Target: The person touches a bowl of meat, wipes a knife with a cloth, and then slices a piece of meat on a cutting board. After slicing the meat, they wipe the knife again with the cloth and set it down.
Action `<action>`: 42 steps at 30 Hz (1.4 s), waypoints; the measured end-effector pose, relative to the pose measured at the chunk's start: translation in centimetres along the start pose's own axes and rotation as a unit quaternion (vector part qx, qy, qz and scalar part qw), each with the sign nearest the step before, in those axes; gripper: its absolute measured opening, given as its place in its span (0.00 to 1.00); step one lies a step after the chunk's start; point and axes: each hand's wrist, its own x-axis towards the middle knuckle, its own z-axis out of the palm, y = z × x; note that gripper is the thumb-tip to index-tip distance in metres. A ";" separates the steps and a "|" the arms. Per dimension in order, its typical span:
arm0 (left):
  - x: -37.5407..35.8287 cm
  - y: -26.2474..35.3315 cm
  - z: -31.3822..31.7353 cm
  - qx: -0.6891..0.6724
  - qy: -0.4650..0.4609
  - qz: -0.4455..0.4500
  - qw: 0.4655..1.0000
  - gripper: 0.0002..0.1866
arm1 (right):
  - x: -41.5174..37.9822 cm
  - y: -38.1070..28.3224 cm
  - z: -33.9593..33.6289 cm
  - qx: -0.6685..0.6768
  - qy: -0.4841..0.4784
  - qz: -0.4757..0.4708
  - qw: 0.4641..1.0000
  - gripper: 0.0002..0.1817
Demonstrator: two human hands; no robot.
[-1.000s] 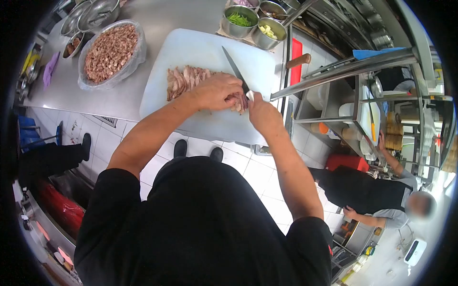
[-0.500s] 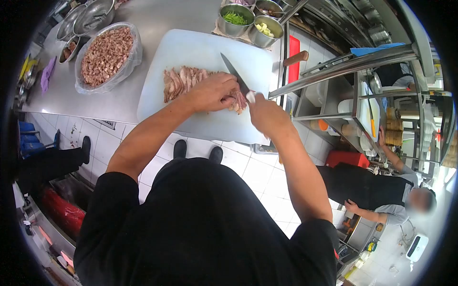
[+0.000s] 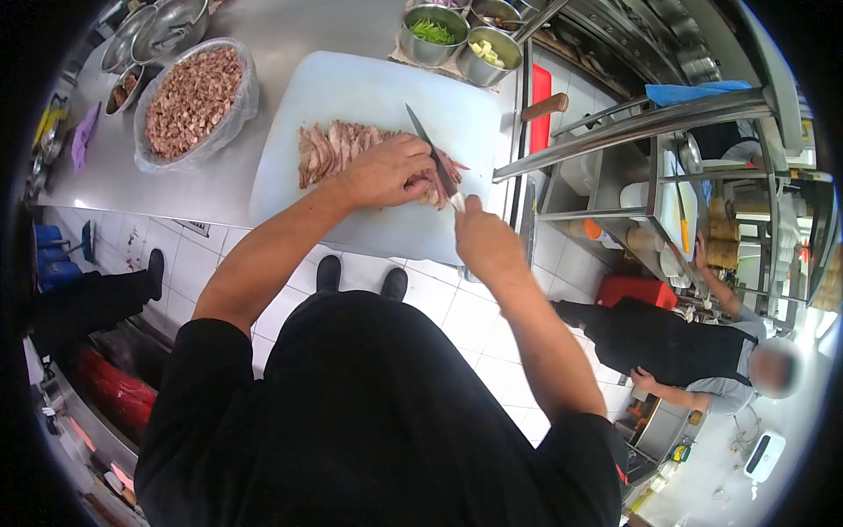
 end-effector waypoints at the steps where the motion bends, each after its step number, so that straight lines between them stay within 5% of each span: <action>1: -0.2 -0.1 0.4 -0.009 0.012 0.011 1.000 0.11 | 0.7 -0.7 1.5 0.014 0.014 0.016 1.000 0.18; 6: -0.1 0.0 -0.1 -0.003 0.004 0.000 1.000 0.09 | 4.3 -0.1 0.9 0.024 0.087 -0.061 0.994 0.19; 7: 0.1 0.1 -0.3 0.009 0.018 -0.004 1.000 0.09 | 3.1 -1.5 -2.8 0.067 -0.019 0.000 0.998 0.19; 10: 0.1 0.3 -0.2 0.019 0.037 -0.012 0.999 0.09 | -0.4 -0.6 -3.5 0.032 -0.062 0.023 0.997 0.19; 14: -0.5 0.0 0.5 -0.007 0.027 -0.009 1.000 0.10 | 1.4 -1.4 2.2 0.024 0.007 0.033 0.999 0.21; 17: -0.5 0.4 0.2 0.003 0.008 -0.018 1.000 0.10 | 3.1 -1.4 0.5 0.056 0.081 -0.050 0.994 0.18; 21: -0.2 0.7 -0.4 0.019 0.050 -0.030 0.998 0.10 | 1.8 0.0 -1.7 -0.007 -0.026 -0.062 0.998 0.18; 24: -0.4 0.1 -0.1 -0.002 0.033 -0.011 0.999 0.09 | 0.0 -1.3 1.3 0.008 0.012 0.028 1.000 0.17; 33: -0.6 -0.1 -0.9 -0.030 -0.012 -0.064 0.997 0.09 | 0.9 -0.6 -2.4 0.044 0.115 -0.008 0.992 0.18; 42: 0.0 -0.1 0.0 0.015 -0.006 -0.051 0.999 0.14 | 2.5 2.9 1.3 0.049 0.117 -0.017 0.992 0.18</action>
